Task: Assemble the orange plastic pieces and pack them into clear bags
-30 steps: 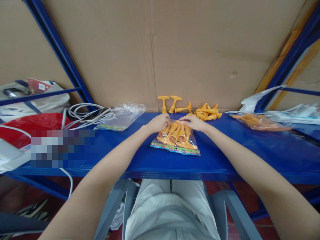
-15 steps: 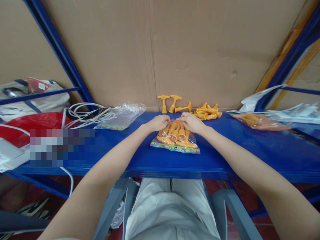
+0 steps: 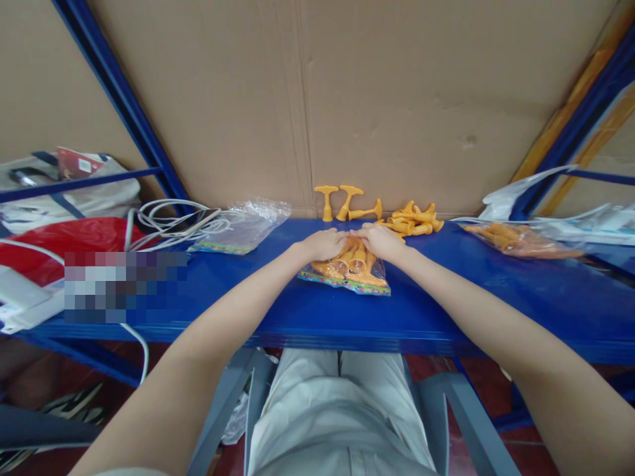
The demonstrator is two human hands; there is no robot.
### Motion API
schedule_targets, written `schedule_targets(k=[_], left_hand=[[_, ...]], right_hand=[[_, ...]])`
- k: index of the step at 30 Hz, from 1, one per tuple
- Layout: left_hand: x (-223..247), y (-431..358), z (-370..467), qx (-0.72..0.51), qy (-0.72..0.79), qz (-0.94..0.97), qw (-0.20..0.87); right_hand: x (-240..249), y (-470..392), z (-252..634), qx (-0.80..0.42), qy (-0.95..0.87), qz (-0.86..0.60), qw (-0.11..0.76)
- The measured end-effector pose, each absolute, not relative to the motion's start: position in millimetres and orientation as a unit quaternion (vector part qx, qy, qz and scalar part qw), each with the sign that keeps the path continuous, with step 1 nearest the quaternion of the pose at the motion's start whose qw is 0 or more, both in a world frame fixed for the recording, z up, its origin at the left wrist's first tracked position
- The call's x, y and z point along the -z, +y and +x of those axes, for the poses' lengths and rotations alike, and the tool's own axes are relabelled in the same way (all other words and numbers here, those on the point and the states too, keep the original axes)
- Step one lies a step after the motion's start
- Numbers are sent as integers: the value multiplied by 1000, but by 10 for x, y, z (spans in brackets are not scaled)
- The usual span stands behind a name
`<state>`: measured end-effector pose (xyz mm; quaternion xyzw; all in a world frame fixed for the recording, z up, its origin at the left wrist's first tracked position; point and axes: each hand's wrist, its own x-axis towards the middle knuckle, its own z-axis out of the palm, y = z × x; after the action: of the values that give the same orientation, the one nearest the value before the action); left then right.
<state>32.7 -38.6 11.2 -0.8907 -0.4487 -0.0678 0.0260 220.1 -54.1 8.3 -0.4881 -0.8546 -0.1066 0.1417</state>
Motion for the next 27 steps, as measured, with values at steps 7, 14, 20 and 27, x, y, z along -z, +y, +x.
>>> schedule_targets(k=[7,14,20,27], left_hand=[[-129,-333,405,30,-482,-875,37],[-137,-238,455,11,-500,-865,43],[-87,-137,438,30,-505,-862,39],[-23,-103,393,85,-496,-864,26]], right_hand=[[-167,-521,2114,119,-825,-546,84],[-255,-472,2052,167,-816,-554,-9],[-171,-366,2094,154,-813,-560,28],[-64,-323,2174,99,-811,-566,106]])
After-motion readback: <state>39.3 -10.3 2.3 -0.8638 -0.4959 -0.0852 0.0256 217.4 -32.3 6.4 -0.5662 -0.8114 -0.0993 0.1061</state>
